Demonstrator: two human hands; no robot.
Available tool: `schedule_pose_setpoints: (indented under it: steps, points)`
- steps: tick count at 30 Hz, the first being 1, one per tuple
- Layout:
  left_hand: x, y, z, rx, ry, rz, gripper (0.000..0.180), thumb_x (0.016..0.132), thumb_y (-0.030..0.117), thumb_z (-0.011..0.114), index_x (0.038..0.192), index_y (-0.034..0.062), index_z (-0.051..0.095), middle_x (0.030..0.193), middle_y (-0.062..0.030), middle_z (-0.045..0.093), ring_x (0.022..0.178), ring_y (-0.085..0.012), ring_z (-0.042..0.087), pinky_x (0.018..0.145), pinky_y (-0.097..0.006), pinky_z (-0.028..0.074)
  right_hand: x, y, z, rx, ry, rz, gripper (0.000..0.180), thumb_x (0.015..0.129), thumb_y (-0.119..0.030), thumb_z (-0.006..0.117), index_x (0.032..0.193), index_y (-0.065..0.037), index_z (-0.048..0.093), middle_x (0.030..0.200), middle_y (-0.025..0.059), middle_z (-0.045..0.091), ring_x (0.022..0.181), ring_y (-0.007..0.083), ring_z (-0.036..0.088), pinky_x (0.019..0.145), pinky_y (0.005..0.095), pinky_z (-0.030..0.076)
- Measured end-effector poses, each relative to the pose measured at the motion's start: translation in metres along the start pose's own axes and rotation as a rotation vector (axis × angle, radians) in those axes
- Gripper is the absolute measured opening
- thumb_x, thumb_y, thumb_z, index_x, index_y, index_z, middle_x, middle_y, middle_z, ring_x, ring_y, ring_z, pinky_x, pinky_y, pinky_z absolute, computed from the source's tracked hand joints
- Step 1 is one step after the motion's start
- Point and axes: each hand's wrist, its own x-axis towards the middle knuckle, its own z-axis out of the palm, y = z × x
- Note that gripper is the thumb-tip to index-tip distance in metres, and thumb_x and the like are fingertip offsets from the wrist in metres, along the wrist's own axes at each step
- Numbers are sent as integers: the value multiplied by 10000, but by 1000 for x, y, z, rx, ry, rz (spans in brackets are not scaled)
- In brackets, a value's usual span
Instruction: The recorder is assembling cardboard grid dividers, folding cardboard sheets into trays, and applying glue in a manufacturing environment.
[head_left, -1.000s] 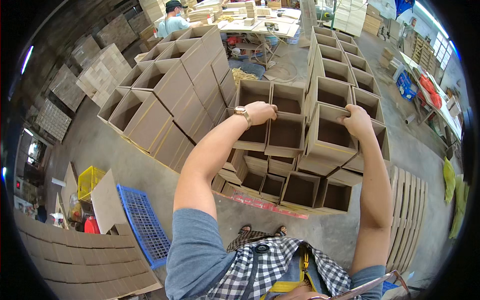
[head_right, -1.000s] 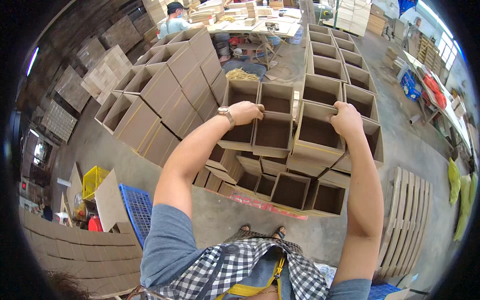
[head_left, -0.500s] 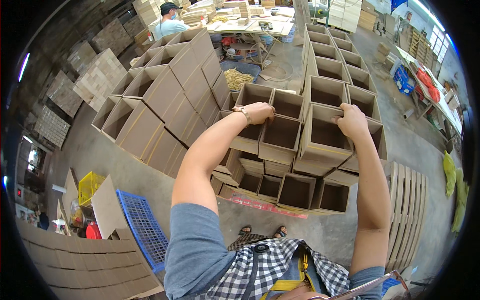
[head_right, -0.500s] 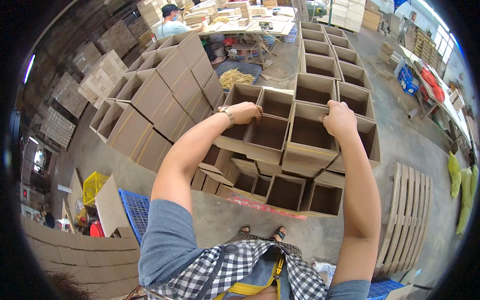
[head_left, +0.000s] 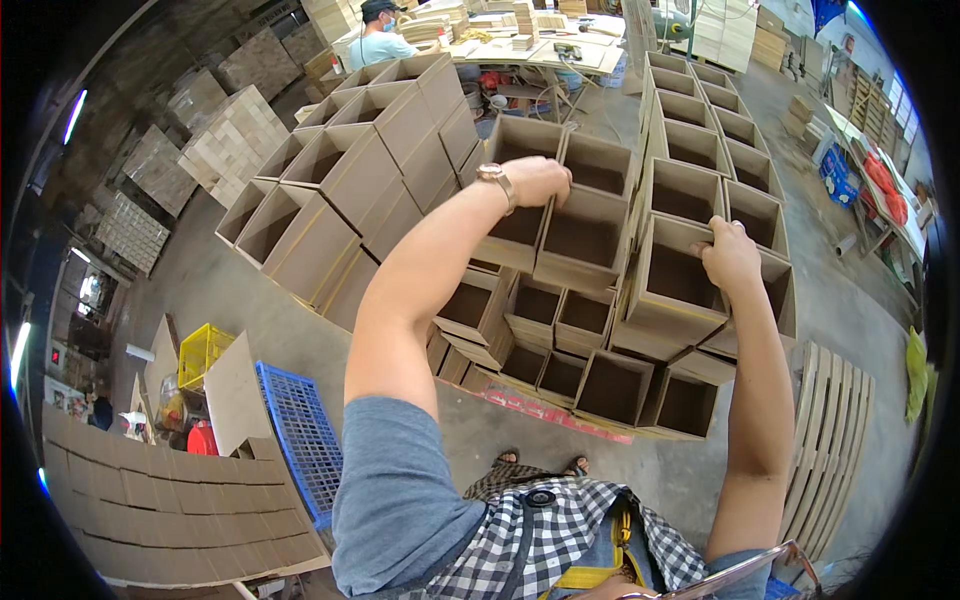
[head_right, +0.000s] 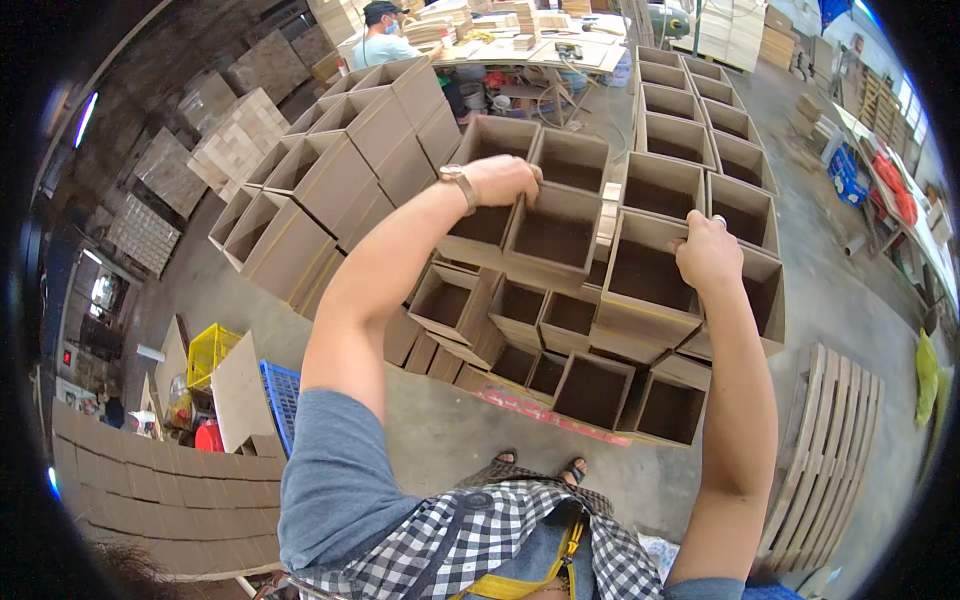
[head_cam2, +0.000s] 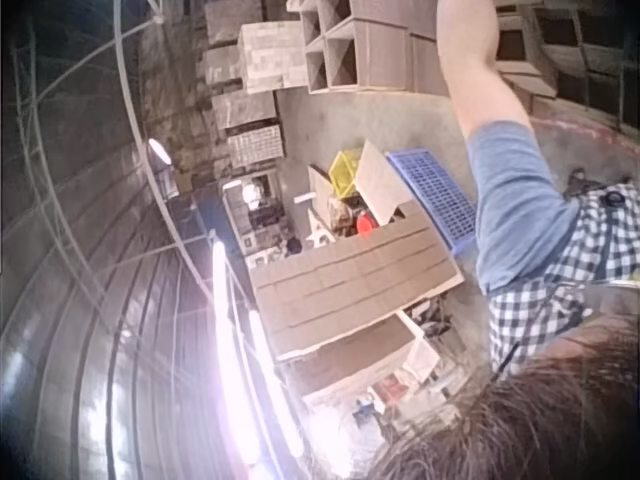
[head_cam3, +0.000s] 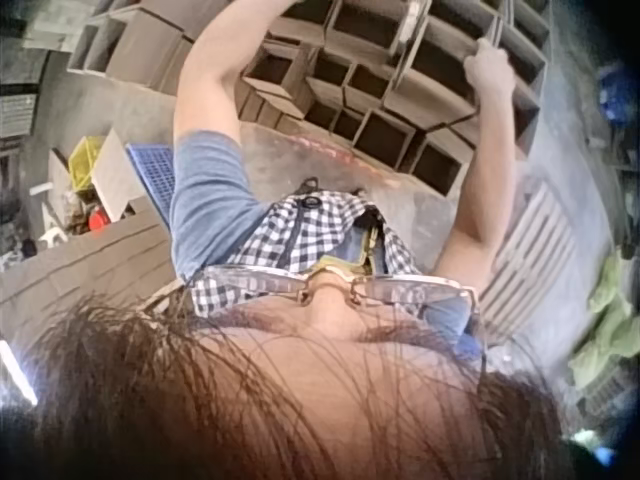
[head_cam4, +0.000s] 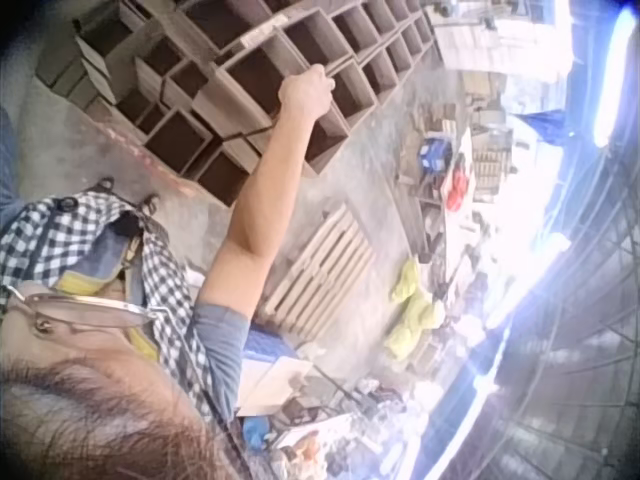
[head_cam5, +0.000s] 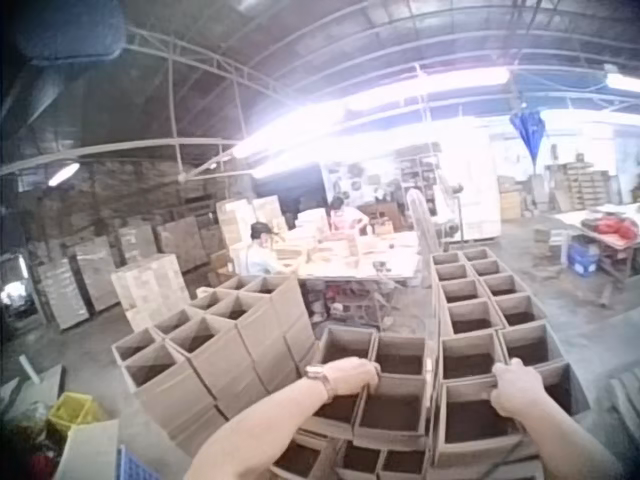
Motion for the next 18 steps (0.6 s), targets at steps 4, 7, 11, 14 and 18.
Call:
schedule_pose_setpoints:
  steps: [4, 7, 11, 14, 18]
  points:
    - [-19, -15, -38, -56, 128, -168, 312, 606, -36, 552, 823, 114, 719, 955, -107, 643, 889, -297, 618, 787, -367, 494, 2, 0, 5, 2, 50, -53, 310, 800, -243, 652, 997, -40, 525, 1025, 223, 571, 912, 398, 604, 778, 465, 497]
    - [-30, -1, -48, -68, 302, -264, 303, 602, -22, 563, 826, 108, 720, 897, -133, 652, 887, -307, 619, 795, -373, 494, 2, 3, 5, -33, 33, -41, 317, 800, -254, 655, 988, -37, 520, 1023, 229, 570, 907, 398, 607, 776, 462, 500]
    - [-56, 29, -55, -157, 459, -426, 330, 600, -23, 528, 869, 43, 707, 882, -210, 651, 889, -338, 620, 847, -387, 478, -1, -8, -3, -62, -12, -11, 337, 802, -278, 658, 997, -43, 514, 1028, 221, 575, 922, 386, 613, 777, 458, 505]
    - [-78, 62, -79, -199, 520, -489, 335, 589, -14, 512, 869, 6, 694, 882, -225, 644, 896, -349, 616, 846, -383, 474, -4, -10, -7, -89, -34, 12, 363, 807, -299, 658, 1025, -48, 513, 1048, 214, 579, 943, 367, 616, 787, 453, 507]
    - [-100, 82, -121, -65, 579, -435, 316, 598, 27, 504, 857, -12, 682, 866, -240, 633, 875, -376, 604, 825, -409, 469, -6, -6, -19, -109, -79, 31, 409, 817, -345, 634, 1090, -63, 516, 1095, 202, 584, 987, 343, 610, 824, 446, 503]
